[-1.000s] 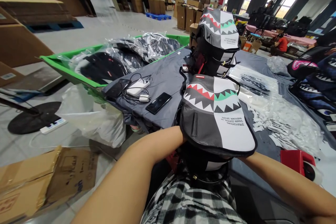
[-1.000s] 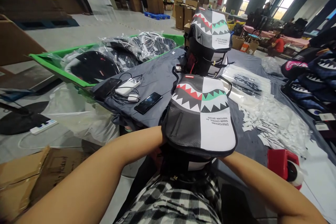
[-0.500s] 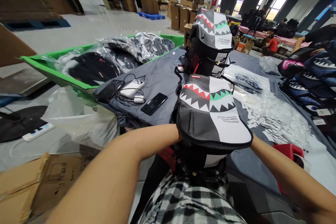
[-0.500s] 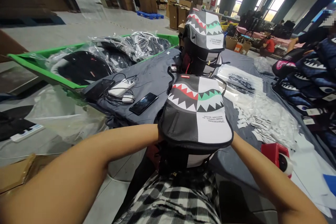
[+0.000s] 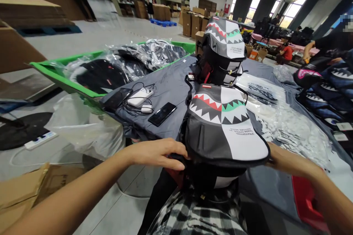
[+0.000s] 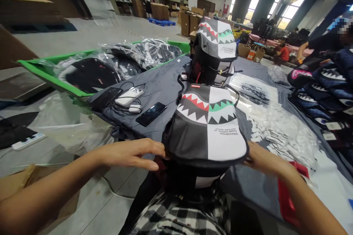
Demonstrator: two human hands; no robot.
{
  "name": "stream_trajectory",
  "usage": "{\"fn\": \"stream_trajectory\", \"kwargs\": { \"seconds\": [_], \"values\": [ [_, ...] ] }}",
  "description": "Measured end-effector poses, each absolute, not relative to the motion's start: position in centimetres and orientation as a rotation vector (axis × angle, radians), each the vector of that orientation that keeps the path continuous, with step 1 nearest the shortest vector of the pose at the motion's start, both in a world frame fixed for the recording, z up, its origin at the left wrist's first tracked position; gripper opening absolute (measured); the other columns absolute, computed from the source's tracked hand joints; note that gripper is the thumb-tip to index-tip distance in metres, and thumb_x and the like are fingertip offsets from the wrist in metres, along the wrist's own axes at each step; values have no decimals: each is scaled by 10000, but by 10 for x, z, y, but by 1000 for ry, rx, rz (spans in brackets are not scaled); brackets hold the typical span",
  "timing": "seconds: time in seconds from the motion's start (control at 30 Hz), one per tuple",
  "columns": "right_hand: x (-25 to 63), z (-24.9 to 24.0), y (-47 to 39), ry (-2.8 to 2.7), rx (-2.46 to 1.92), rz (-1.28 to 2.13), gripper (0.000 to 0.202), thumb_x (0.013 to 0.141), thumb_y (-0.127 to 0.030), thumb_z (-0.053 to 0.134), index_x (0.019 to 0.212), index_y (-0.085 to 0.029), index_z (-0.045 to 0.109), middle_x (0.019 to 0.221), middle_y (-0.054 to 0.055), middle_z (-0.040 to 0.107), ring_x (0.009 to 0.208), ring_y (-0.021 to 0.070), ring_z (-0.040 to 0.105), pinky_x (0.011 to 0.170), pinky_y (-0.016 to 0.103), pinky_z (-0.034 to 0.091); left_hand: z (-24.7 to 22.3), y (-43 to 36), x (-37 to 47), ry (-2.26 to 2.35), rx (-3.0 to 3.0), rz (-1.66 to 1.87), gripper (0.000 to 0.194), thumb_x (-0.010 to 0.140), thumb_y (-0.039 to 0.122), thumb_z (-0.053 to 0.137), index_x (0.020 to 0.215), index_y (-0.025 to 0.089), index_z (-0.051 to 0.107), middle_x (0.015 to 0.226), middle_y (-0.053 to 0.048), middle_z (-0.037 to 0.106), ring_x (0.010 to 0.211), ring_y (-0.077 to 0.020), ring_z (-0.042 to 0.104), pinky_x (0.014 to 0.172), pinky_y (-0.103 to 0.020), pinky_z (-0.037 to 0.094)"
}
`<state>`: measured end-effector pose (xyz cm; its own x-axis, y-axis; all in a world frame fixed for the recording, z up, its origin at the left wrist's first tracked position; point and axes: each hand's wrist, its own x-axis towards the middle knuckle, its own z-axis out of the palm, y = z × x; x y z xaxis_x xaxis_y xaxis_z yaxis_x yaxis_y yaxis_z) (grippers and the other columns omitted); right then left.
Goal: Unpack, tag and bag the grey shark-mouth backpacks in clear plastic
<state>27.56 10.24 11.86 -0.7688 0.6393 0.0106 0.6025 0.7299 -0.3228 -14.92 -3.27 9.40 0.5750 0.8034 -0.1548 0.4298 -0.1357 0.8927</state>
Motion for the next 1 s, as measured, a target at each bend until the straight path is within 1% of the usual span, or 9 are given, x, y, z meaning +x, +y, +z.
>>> {"fn": "stream_trajectory", "kwargs": {
  "seconds": [0.1, 0.17, 0.23, 0.37, 0.47, 0.53, 0.67, 0.83, 1.0],
  "values": [
    [302, 135, 115, -2892, -944, 597, 262, 938, -469, 572, 1071, -322, 745, 1010, 93, 759, 902, 236, 744, 740, 323, 614, 70, -42, -186, 1368, 1551, 876, 349, 871, 507, 593, 948, 216, 770, 954, -47, 764, 936, -231, 696, 910, -316, 525],
    [296, 132, 127, -2701, -1094, 513, 272, 923, -500, 561, 995, -305, 735, 908, 117, 763, 765, 245, 745, 560, 308, 580, 36, -31, -191, 1581, 1409, 1156, 361, 837, 512, 612, 957, 202, 751, 1042, -64, 751, 1048, -244, 661, 1020, -356, 472],
    [267, 121, 132, -2561, -1128, 510, 307, 917, -532, 535, 959, -281, 705, 875, 128, 752, 711, 240, 725, 498, 296, 542, 1, -10, -180, 1618, 1288, 1279, 372, 826, 476, 609, 1035, 190, 724, 1130, -80, 729, 1111, -249, 639, 1082, -389, 431],
    [164, 100, 116, -2705, -878, 551, 282, 970, -398, 448, 998, -217, 663, 925, 100, 712, 740, 197, 693, 652, 306, 572, -41, 32, -135, 1675, 1193, 1423, 369, 927, 388, 444, 1164, 185, 640, 1281, -101, 650, 1269, -222, 551, 1164, -407, 349],
    [82, 96, 104, -2916, -739, 323, 262, 963, -261, 498, 1186, -203, 623, 1134, 101, 665, 811, 161, 691, 778, 301, 568, -53, 40, -110, 1687, 1123, 1523, 425, 966, 416, 349, 1241, 185, 577, 1321, -117, 608, 1304, -223, 528, 1166, -425, 354],
    [37, 96, 105, -3035, -711, 108, 299, 967, -273, 532, 1243, -186, 608, 1213, 121, 639, 921, 184, 697, 820, 303, 565, -60, 35, -101, 1657, 1117, 1555, 471, 956, 492, 359, 1252, 193, 571, 1313, -117, 615, 1295, -238, 545, 1145, -424, 391],
    [-24, 93, 120, -3330, -687, -346, 220, 941, -279, 588, 1028, -121, 713, 1082, 173, 692, 994, 287, 701, 756, 362, 588, -80, 24, -98, 1558, 1079, 1583, 596, 903, 643, 412, 1264, 205, 596, 1349, -111, 615, 1339, -271, 517, 1181, -436, 356],
    [-54, 78, 125, -3433, -638, -473, 151, 826, -62, 636, 889, -143, 746, 923, 139, 754, 829, 246, 737, 711, 362, 589, -104, 38, -115, 1543, 1066, 1546, 639, 835, 664, 506, 1276, 211, 598, 1367, -109, 618, 1333, -307, 526, 1173, -453, 371],
    [-60, 63, 121, -3412, -592, -494, 96, 750, -75, 708, 775, -159, 746, 814, 95, 763, 791, 240, 725, 671, 325, 583, -87, 64, -131, 1515, 1320, 1531, 609, 753, 629, 598, 1196, 218, 673, 1244, -116, 683, 1216, -364, 600, 1098, -491, 450]
  ]
}}
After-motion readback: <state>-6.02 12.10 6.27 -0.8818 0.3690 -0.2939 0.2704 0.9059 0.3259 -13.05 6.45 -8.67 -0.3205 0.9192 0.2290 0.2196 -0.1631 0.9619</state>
